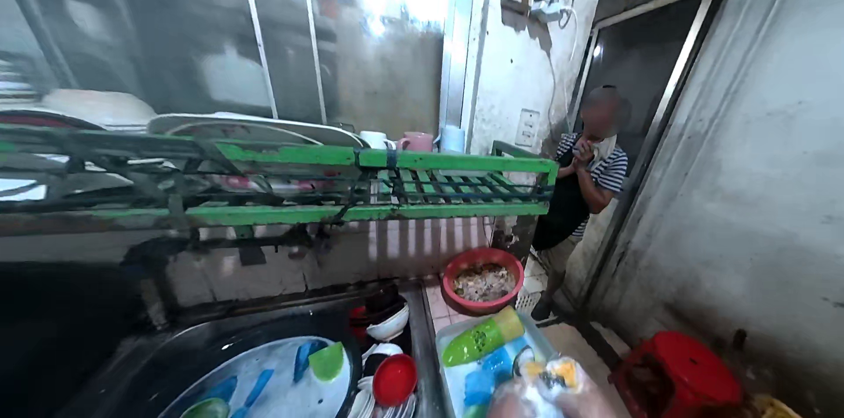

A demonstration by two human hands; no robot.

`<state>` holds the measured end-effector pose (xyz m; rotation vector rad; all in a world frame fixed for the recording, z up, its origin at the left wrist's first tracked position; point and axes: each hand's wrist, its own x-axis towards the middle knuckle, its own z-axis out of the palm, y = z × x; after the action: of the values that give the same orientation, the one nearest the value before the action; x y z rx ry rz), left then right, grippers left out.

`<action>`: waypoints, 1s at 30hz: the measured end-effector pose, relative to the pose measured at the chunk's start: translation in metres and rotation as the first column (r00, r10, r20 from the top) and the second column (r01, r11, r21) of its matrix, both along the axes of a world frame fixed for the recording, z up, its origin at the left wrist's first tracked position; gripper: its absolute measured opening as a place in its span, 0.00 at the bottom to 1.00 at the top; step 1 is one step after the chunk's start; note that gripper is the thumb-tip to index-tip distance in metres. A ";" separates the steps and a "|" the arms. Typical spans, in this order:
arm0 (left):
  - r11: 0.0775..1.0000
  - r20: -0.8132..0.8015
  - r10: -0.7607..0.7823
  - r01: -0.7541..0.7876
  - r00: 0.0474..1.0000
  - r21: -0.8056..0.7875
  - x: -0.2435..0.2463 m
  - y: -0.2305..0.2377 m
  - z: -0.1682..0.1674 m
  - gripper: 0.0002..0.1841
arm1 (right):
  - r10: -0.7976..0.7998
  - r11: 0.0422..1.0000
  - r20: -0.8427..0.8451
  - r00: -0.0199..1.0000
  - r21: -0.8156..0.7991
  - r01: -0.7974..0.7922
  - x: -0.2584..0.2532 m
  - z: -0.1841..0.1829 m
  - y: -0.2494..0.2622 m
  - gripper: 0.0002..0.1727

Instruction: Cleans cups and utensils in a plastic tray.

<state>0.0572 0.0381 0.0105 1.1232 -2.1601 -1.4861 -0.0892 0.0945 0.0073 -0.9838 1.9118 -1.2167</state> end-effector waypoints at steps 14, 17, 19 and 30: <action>1.000 0.057 0.031 -0.031 0.998 0.000 0.032 -0.010 0.000 0.18 | -0.061 0.987 -0.331 0.942 -0.158 0.008 -0.002 -0.003 -0.034 0.29; 0.981 -0.048 0.110 -0.101 0.993 0.167 0.041 -0.012 -0.001 0.17 | -0.188 0.942 -0.101 0.977 -0.300 0.150 -0.010 -0.004 -0.045 0.24; 0.957 -0.093 0.110 -0.080 0.990 0.278 0.044 -0.010 0.002 0.16 | -0.097 0.979 -0.015 0.995 -0.183 0.092 -0.001 -0.008 -0.044 0.21; 0.964 -0.114 0.125 -0.093 0.986 0.249 0.029 -0.017 0.001 0.19 | -0.189 0.916 0.324 0.927 -0.283 0.286 0.035 -0.007 -0.038 0.24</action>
<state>0.0860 0.0208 0.0119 1.1675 -1.8374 -1.7564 -0.0544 0.0564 0.0001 -0.6884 1.6628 -1.7614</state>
